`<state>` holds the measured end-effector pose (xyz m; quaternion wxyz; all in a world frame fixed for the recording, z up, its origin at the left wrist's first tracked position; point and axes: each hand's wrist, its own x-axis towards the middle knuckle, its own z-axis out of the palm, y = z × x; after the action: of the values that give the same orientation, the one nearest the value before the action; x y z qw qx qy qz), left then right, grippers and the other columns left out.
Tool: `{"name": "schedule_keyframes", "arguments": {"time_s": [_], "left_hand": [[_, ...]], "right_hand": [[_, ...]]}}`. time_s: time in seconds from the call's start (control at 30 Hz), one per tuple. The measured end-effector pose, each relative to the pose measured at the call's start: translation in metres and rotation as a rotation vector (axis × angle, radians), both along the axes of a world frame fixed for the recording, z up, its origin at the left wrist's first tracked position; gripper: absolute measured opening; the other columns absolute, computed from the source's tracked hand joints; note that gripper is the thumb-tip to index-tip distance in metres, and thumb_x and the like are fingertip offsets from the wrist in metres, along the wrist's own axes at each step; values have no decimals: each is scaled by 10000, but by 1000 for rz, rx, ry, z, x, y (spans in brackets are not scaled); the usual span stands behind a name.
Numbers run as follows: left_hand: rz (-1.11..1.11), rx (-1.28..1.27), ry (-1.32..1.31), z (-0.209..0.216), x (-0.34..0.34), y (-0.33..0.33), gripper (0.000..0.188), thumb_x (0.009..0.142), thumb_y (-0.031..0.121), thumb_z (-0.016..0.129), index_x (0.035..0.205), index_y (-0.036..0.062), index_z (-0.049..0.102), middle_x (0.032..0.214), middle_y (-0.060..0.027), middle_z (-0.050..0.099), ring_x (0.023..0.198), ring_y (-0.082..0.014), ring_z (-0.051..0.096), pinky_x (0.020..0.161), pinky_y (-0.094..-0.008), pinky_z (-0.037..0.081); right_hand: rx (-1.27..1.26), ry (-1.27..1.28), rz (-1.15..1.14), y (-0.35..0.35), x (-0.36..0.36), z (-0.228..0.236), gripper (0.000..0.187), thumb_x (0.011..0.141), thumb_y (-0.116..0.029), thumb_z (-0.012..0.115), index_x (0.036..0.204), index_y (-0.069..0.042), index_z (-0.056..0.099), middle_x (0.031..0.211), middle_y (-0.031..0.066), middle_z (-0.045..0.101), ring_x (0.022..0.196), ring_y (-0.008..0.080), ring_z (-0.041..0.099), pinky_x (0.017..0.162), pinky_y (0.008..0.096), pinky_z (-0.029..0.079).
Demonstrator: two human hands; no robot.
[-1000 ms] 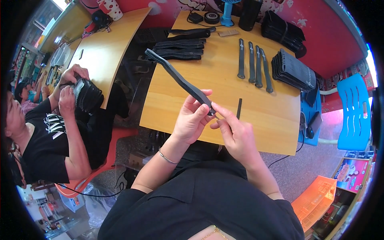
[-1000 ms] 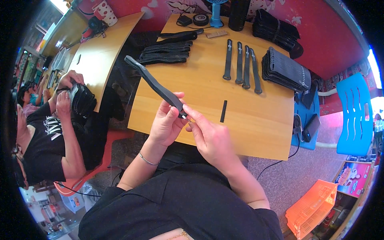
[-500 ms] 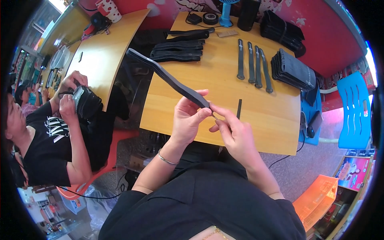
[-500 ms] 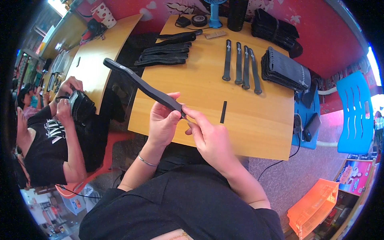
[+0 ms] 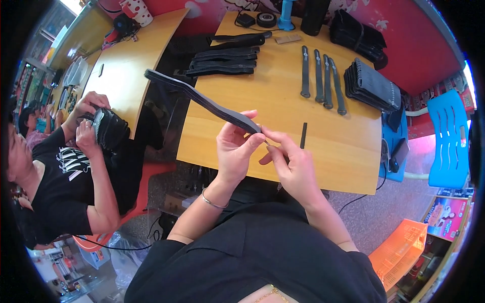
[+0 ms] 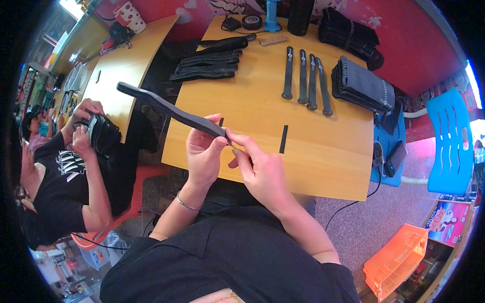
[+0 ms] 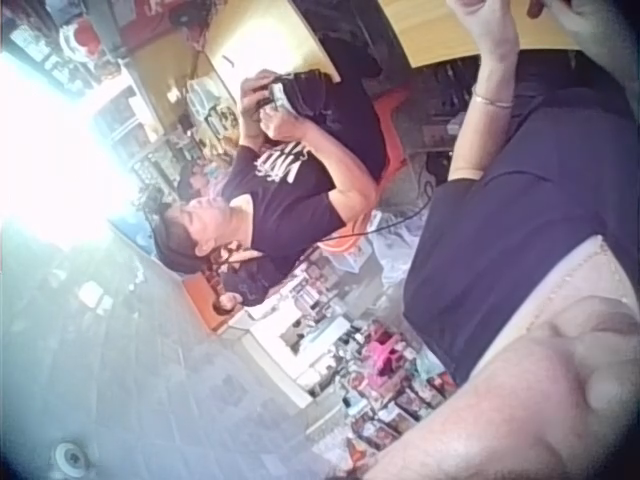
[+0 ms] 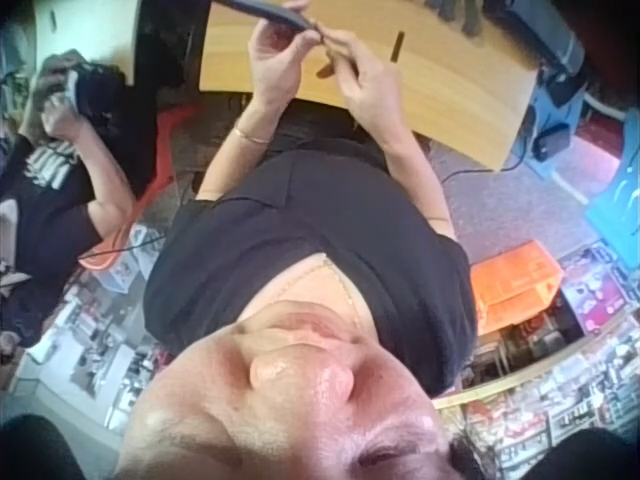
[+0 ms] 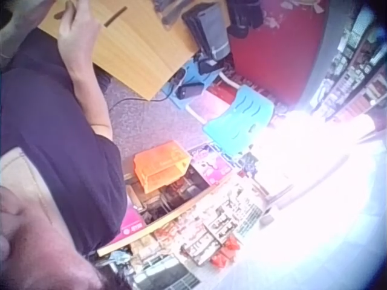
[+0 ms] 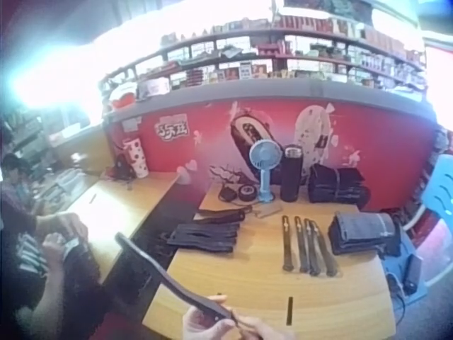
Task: Assembling or inspecting black fabric straps with plastic components at a workbench.
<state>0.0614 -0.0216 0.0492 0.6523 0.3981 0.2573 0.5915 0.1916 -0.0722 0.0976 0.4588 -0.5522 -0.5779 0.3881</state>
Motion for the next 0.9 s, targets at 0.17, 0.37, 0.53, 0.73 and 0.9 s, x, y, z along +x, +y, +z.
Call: {"name": "schedule_keyframes", "arguments": {"time_s": [0.17, 0.37, 0.53, 0.73, 0.9], "left_hand": [[49, 91, 22, 13, 2, -3, 429, 785, -62, 674, 1186, -26, 525, 1043, -56, 590, 904, -106, 587, 774, -221, 506], [58, 107, 289, 12, -1, 6, 531, 803, -68, 648, 1293, -36, 448, 981, -58, 590, 873, -109, 588, 786, -231, 511], [56, 36, 187, 18, -2, 9, 479, 793, -62, 663, 1232, -50, 471, 963, -70, 597, 875, -117, 601, 794, -240, 516], [-68, 35, 78, 5, -11, 19, 214, 786, -41, 684, 940, -20, 537, 917, -92, 638, 848, -127, 632, 755, -245, 531], [-198, 98, 51, -3, -25, 29, 119, 790, -60, 666, 838, -24, 564, 908, -108, 639, 814, -143, 639, 738, -260, 543]], "right_hand": [[-98, 103, 18, 3, -6, 2, 334, 884, -1, 533, 1203, -98, 551, 838, 131, 672, 696, 188, 688, 585, 278, 508], [80, 2, -17, 14, -6, -16, 278, 872, 11, 557, 1132, -77, 601, 814, 122, 670, 672, 159, 678, 578, 255, 493], [143, 186, -56, 21, -13, -26, 274, 868, 48, 545, 1110, -61, 610, 800, 105, 667, 667, 131, 668, 575, 230, 487], [69, 264, -27, 20, -8, -27, 257, 877, 76, 513, 1091, -31, 605, 897, 101, 649, 636, 126, 635, 573, 227, 483], [37, 388, 28, 21, -8, -34, 323, 868, 113, 468, 1135, -39, 571, 943, 74, 614, 684, 118, 559, 610, 236, 460]]}}
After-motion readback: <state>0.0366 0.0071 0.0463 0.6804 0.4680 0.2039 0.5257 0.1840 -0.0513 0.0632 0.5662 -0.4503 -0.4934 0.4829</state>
